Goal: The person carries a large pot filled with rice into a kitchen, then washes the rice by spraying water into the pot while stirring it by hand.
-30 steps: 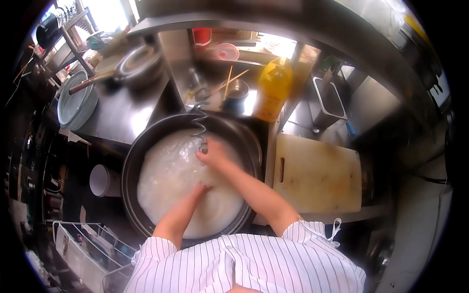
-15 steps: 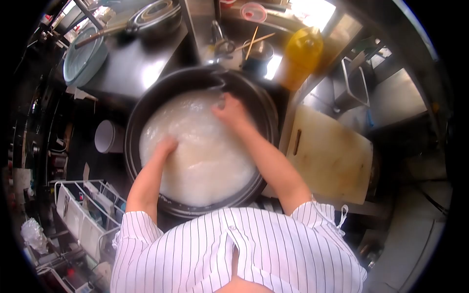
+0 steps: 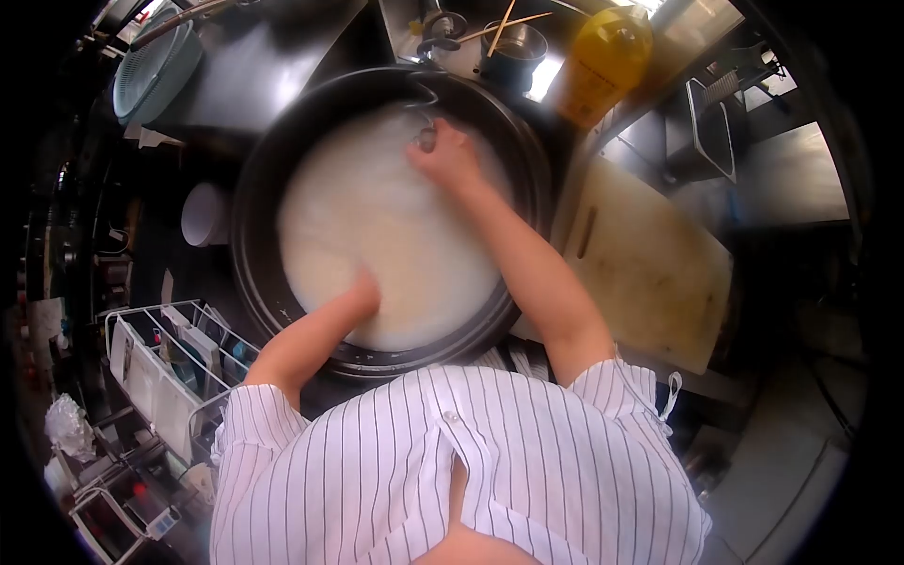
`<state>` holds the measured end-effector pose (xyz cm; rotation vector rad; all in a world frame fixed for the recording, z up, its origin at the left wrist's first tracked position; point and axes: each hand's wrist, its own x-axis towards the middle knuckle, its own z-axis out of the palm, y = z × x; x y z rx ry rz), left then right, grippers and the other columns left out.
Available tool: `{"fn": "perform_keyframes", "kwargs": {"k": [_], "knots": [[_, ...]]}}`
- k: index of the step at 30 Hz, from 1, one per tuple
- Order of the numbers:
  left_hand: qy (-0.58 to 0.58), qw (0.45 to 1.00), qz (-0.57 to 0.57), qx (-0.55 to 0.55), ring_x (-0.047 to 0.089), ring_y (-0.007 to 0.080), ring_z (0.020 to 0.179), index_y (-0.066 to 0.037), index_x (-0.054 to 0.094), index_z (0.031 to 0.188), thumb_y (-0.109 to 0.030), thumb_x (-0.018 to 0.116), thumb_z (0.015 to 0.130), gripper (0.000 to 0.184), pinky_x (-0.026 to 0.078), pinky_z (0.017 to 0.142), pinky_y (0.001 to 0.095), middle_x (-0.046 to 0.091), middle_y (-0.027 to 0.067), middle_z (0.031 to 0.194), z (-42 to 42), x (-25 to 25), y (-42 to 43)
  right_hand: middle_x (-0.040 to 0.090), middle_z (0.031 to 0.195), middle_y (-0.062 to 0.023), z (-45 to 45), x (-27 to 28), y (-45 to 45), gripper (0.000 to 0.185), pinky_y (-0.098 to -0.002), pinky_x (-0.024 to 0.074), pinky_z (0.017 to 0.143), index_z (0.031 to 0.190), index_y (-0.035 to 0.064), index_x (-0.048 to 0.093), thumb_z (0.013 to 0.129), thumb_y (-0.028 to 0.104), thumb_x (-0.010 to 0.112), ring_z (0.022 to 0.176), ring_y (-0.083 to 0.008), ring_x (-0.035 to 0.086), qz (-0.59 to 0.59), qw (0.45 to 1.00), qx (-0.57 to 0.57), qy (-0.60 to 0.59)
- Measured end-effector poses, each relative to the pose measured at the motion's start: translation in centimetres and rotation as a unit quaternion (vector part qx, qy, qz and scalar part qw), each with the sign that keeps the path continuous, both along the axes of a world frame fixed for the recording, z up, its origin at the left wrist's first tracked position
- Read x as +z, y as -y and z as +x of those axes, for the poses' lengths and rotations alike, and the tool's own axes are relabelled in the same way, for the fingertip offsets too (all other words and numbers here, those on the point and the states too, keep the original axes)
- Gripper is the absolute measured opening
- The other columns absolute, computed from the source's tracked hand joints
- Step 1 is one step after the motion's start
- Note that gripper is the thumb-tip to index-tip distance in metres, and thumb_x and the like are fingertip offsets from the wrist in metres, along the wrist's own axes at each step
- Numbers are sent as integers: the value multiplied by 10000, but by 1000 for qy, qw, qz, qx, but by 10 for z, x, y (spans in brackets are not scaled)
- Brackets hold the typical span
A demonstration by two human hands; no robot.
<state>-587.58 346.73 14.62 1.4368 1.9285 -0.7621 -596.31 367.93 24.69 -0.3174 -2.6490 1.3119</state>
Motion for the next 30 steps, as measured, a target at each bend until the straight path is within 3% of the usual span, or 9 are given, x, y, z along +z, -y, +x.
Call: {"fn": "perform_keyframes", "kwargs": {"k": [3,8,15,24,30], "knots": [[111,982,119,98,486,356,1050,1,610,957,-189,436,802,301,362,907,416,545,223,1076,10,-8,-25,615,828,-189,-2,-3,-1,523,-392,466,735,988,-6,528,651,385,617,809,-335,597,-2,1000,5,-10],[254,889,267,273,493,354,1027,-4,609,945,-188,437,802,289,369,888,415,548,218,1053,2,-17,-55,614,831,-197,-2,-4,-2,523,-390,466,737,985,-12,530,650,382,614,814,-336,597,1,1000,12,-2],[227,796,373,419,503,351,994,-12,607,928,-186,439,801,273,378,861,414,553,211,1021,-70,-24,-85,614,814,-201,0,-11,-8,522,-392,470,731,984,-16,534,642,365,635,792,-340,602,-4,1000,-8,-22],[18,859,242,451,515,348,953,-22,605,906,-183,442,800,252,391,828,412,559,202,980,-126,-1,8,614,801,-200,-2,-7,-7,488,-392,478,718,934,-11,544,631,360,636,773,-337,605,4,999,-13,-29],[-16,917,136,375,524,345,925,-29,604,892,-181,444,800,239,399,805,411,563,196,953,-99,15,52,616,795,-192,-4,-6,-6,476,-386,480,711,923,-6,548,629,359,630,771,-333,606,3,1000,-12,-24]]}}
